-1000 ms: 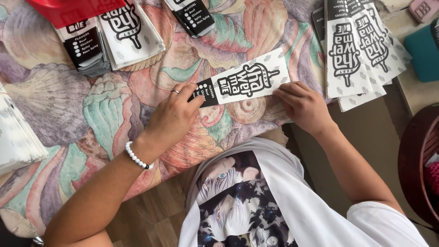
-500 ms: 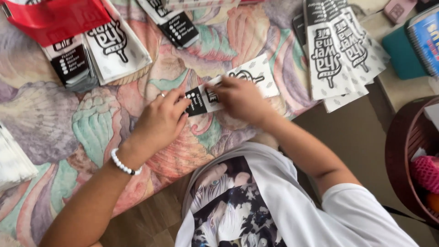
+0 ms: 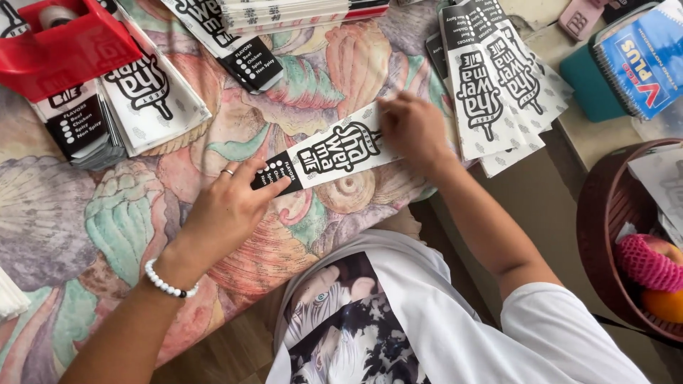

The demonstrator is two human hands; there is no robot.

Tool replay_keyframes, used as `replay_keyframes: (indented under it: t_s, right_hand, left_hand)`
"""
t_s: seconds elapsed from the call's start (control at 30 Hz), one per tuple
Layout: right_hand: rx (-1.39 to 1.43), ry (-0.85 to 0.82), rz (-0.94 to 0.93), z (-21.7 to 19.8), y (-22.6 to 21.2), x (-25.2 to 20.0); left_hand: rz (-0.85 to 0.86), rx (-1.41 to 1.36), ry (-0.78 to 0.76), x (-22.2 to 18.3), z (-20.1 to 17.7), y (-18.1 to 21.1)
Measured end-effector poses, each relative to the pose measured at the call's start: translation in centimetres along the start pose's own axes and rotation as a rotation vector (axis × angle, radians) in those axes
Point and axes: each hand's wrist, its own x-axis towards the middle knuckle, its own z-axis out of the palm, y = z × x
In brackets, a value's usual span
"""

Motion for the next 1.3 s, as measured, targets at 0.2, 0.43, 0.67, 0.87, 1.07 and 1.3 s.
replay_keyframes:
  t_s: [0.2,0.43,0.67,0.87,1.07,1.3]
  right_hand:
    - [0.043,-0.068,-0.006,-2.5,-0.6,-1.2]
    - [0.360,-0.511,-0.433,-6.9,-13.1,-3.0]
    - [0.326,-0.483,-0.431,-7.0,-10.9,-4.5]
    - [0.317,-0.242,-0.320,-6.0,-4.0,-6.6]
    - [0.289,-0.161,-0.196,-5.7,-2.8,-5.1]
    - [0.384,-0.309,-0.333,-7.4,-14.0,2.2]
  left_hand:
    - [0.135,0.102,-0.077,-0.3,1.9,0.3]
    - [0.092,0.121,-0.039,-0.9,4.0,0.1]
    - [-0.016,-0.045,-0.012,-1.5,5.6,0.0]
    - [-0.096,-0.042,0.012,-1.3,5.1,0.8]
    - [-0.082,-0.028,0.009,-0.8,4.1,0.7]
    - [-0.079,0.061,0.002,-0.2,3.3,1.2]
